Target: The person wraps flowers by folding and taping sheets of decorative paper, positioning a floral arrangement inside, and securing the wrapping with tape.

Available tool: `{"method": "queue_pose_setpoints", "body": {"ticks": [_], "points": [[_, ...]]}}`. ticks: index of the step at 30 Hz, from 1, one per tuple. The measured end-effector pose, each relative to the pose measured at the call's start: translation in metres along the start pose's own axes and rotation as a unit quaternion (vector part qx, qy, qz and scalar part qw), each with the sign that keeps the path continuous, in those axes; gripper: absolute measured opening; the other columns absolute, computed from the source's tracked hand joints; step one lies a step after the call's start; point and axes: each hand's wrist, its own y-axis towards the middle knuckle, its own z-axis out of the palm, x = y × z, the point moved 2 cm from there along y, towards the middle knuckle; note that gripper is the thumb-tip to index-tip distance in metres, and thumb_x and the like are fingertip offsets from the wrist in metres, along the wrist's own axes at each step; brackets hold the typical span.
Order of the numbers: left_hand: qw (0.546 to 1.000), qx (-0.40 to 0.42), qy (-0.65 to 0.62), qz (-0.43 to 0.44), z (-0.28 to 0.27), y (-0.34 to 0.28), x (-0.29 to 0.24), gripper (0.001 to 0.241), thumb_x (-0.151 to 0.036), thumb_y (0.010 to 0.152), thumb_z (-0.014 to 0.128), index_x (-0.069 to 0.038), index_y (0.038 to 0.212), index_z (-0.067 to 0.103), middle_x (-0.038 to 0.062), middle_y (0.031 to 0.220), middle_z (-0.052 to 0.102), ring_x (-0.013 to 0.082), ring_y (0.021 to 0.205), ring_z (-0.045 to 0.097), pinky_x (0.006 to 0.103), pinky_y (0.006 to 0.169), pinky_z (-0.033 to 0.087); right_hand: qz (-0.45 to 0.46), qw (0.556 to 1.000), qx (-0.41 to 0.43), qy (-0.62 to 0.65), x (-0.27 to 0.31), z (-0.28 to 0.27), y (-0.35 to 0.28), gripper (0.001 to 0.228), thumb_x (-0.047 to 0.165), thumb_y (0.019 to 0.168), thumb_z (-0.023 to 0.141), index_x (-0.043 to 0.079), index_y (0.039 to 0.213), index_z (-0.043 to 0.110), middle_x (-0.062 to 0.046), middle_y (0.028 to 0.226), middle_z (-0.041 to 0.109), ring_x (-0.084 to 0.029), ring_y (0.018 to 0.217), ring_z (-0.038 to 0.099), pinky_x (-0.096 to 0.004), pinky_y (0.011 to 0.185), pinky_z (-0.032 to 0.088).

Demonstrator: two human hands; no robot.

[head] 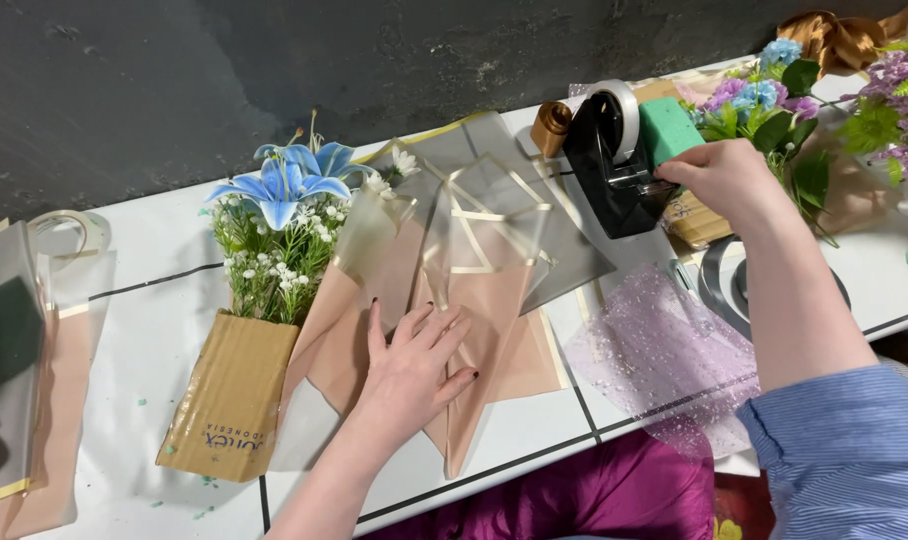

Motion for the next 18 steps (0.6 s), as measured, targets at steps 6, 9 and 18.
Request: {"method": "queue_pose_setpoints", "body": {"ticks": [6, 9, 18], "points": [[1.000, -0.003, 0.015, 0.021, 0.001, 0.000, 0.000, 0.053, -0.050, 0.086, 0.073, -0.024, 0.132, 0.063, -0.007, 0.139, 0.062, 0.0238, 0.129, 0.055, 0.0792, 0.109, 0.023, 0.091, 0.994, 0.056, 0.003, 0.023, -0.008, -0.009, 0.044, 0.035, 0.096, 0.068, 0.010, 0.133, 0.068, -0.011, 0.156, 0.049, -0.035, 0.146, 0.038, -0.063, 0.112, 0.037], [1.000, -0.006, 0.017, 0.020, 0.003, -0.001, 0.001, 0.054, -0.050, 0.085, 0.073, -0.025, 0.132, 0.063, -0.007, 0.139, 0.062, 0.0234, 0.129, 0.055, 0.0792, 0.109, 0.024, 0.112, 0.991, 0.069, 0.003, 0.032, -0.011, -0.016, 0.054, 0.037, 0.093, 0.069, 0.008, 0.139, 0.061, -0.011, 0.159, 0.044, -0.033, 0.149, 0.035, -0.062, 0.120, 0.032], [0.998, -0.032, 0.044, 0.019, -0.002, 0.000, -0.001, 0.059, -0.055, 0.083, 0.075, -0.024, 0.132, 0.064, -0.006, 0.143, 0.060, 0.0202, 0.127, 0.057, 0.0780, 0.107, 0.028, 0.125, 0.991, 0.054, -0.013, 0.027, -0.014, -0.014, 0.049, 0.044, 0.098, 0.068, 0.012, 0.136, 0.066, -0.019, 0.152, 0.051, -0.025, 0.096, 0.028, -0.043, 0.081, 0.031]]}}
